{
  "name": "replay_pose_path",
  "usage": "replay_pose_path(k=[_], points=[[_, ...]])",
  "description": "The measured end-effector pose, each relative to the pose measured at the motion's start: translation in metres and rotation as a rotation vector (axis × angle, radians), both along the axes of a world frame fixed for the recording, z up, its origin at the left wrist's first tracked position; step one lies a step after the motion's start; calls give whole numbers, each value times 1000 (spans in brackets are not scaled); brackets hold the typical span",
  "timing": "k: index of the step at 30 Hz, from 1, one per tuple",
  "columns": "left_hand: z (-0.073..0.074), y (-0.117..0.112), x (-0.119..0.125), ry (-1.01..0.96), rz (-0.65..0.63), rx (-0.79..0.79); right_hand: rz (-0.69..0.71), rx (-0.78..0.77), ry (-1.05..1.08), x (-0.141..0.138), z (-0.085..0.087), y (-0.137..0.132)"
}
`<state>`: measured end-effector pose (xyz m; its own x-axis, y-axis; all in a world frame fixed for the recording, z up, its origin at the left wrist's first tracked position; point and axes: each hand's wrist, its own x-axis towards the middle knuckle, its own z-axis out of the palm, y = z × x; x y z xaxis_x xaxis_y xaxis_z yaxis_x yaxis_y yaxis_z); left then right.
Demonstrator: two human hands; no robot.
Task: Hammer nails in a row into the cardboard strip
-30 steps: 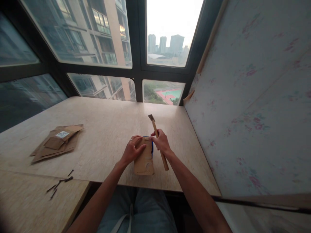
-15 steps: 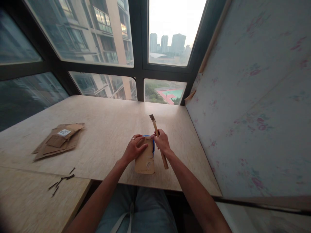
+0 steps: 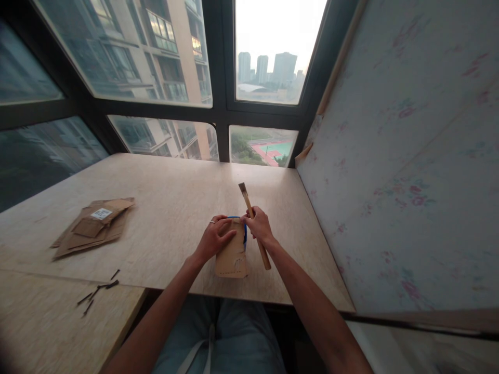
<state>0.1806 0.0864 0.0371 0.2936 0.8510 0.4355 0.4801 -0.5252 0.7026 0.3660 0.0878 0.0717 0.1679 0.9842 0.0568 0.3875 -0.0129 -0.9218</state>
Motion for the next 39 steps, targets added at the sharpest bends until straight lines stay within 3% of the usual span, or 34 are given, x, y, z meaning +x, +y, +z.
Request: replay_pose_path(k=[9, 22, 39], points=[[2, 0, -1, 28, -3, 14, -25, -8, 87, 5, 5, -9], [18, 5, 4, 150, 29, 44, -45, -68, 206, 5, -7, -22], [14, 11, -1, 72, 29, 3, -53, -77, 190, 3, -9, -25]])
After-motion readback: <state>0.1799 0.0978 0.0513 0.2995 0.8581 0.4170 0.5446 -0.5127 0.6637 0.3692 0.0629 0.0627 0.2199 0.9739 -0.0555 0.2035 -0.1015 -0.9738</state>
